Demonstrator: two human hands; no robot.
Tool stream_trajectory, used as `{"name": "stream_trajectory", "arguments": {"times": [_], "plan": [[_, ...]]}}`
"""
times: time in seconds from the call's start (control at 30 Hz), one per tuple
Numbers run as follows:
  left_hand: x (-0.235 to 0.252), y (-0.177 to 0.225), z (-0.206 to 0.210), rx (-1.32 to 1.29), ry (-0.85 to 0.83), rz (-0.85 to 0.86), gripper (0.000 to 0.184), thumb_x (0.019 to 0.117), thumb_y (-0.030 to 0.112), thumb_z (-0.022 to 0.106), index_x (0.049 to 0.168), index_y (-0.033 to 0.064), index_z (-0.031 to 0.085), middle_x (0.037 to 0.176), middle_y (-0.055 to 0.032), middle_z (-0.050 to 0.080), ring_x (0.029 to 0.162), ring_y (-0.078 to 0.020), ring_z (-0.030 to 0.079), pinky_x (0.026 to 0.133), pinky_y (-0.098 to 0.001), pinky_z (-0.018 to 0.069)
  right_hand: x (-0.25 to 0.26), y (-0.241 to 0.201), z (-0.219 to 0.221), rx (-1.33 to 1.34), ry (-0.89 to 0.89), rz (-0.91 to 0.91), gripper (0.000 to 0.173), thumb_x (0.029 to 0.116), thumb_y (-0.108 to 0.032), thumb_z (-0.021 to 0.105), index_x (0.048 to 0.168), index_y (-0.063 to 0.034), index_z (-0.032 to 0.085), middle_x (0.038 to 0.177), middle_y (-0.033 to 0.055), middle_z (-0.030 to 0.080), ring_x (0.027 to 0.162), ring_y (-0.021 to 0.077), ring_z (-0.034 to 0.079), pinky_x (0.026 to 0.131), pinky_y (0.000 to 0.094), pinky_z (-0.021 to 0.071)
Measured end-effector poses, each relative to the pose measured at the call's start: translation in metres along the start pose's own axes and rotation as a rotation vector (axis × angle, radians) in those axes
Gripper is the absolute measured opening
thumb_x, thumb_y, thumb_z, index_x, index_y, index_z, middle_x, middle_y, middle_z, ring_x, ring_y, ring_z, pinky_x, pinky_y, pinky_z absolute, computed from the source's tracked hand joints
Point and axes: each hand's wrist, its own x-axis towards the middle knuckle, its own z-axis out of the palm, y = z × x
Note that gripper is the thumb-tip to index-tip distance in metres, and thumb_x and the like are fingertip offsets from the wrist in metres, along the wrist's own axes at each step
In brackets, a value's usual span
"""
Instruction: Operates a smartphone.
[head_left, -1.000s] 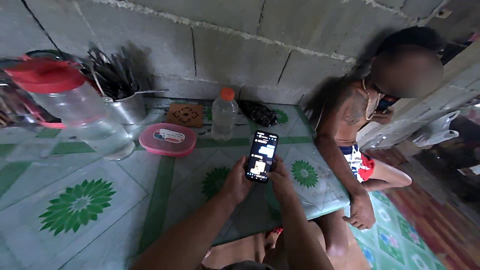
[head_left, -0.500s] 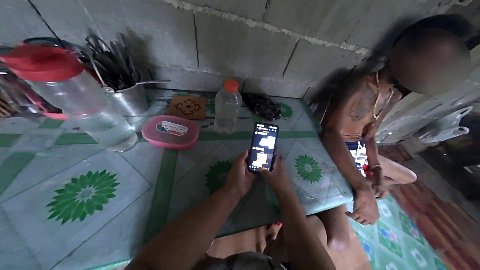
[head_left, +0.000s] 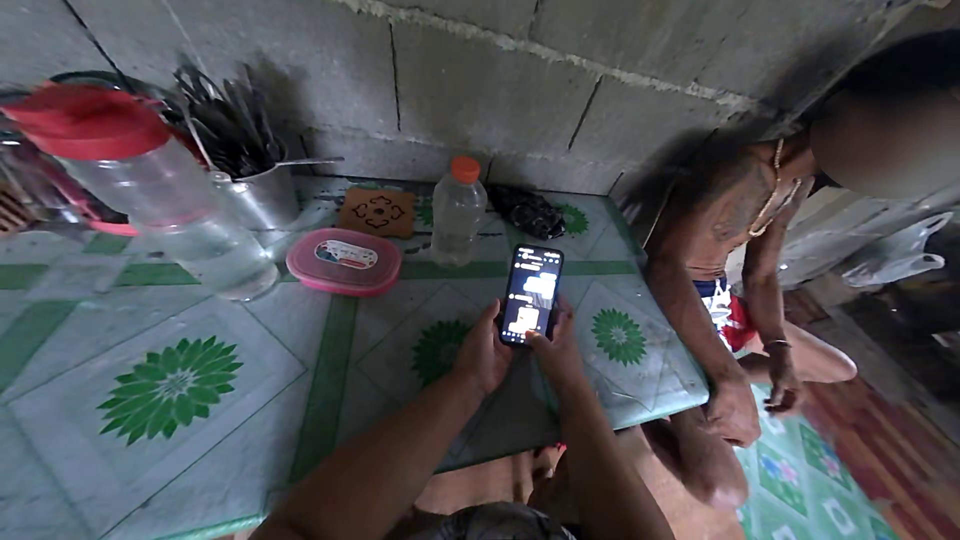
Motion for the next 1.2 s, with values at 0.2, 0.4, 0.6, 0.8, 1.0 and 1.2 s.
{"name": "stream_trajectory", "arguments": {"times": [0.2, 0.4, 0.6, 0.8, 1.0, 1.2], "plan": [[0.001, 0.002, -0.001, -0.014, -0.034, -0.013, 0.055, 0.1122, 0.043, 0.02, 0.145, 0.005, 0.041, 0.13, -0.018, 0.062, 0.114, -0.0288, 0.066, 0.094, -0.0456, 0.0571, 0.0, 0.01, -0.018, 0.388, -0.104, -0.064, 0.058, 0.0909, -0.002, 0.051, 0.146, 0.0044, 0.036, 0.129, 0.0159, 0.061, 0.114, 0.0203, 0.064, 0.098, 0.0386, 0.0557], [-0.006, 0.004, 0.002, -0.006, -0.136, -0.091, 0.06, 0.111, 0.048, 0.018, 0.143, 0.0057, 0.044, 0.128, -0.0182, 0.065, 0.112, -0.0298, 0.068, 0.093, -0.0462, 0.0581, 0.001, 0.018, -0.039, 0.619, -0.269, -0.082, 0.062, 0.0858, -0.021, 0.071, 0.138, -0.0012, 0.046, 0.124, 0.0115, 0.066, 0.112, 0.0213, 0.066, 0.097, 0.0418, 0.0562], [-0.007, -0.002, 0.003, 0.07, -0.277, -0.127, 0.066, 0.1097, 0.051, 0.01, 0.142, 0.0055, 0.046, 0.128, -0.0163, 0.065, 0.114, -0.0286, 0.067, 0.095, -0.0473, 0.0575, -0.002, 0.029, -0.055, 0.728, -0.451, -0.139, 0.056, 0.0844, -0.03, 0.08, 0.134, -0.0135, 0.061, 0.124, 0.0072, 0.072, 0.115, 0.0214, 0.068, 0.1, 0.0454, 0.0565], [-0.01, -0.004, -0.001, 0.062, -0.49, -0.201, 0.069, 0.1074, 0.056, 0.009, 0.154, 0.0135, 0.036, 0.14, -0.0132, 0.06, 0.124, -0.028, 0.062, 0.099, -0.0489, 0.0557, -0.007, 0.036, -0.057, 0.764, -0.598, -0.242, 0.047, 0.0879, -0.037, 0.077, 0.131, -0.0226, 0.069, 0.123, -0.0009, 0.074, 0.113, 0.0126, 0.07, 0.1, 0.0366, 0.0578], [-0.005, -0.008, -0.004, 0.122, -0.688, -0.226, 0.084, 0.0947, 0.077, 0.037, 0.148, 0.0129, 0.047, 0.137, -0.0112, 0.063, 0.123, -0.0247, 0.063, 0.101, -0.0446, 0.054, -0.008, 0.017, -0.053, 0.784, -0.493, -0.297, 0.093, 0.0705, -0.039, 0.091, 0.148, -0.0112, 0.047, 0.135, 0.0092, 0.065, 0.12, 0.0228, 0.065, 0.102, 0.0421, 0.0549], [0.002, -0.003, -0.002, 0.228, -0.236, -0.151, 0.07, 0.1079, 0.052, 0.005, 0.141, 0.0094, 0.049, 0.122, -0.009, 0.069, 0.109, -0.0238, 0.069, 0.09, -0.0421, 0.0581, -0.026, -0.028, -0.073, 0.435, 0.204, -0.473, 0.106, 0.0639, -0.015, 0.091, 0.145, 0.0073, 0.027, 0.14, 0.0145, 0.056, 0.125, 0.0153, 0.059, 0.102, 0.0308, 0.0528]]}}
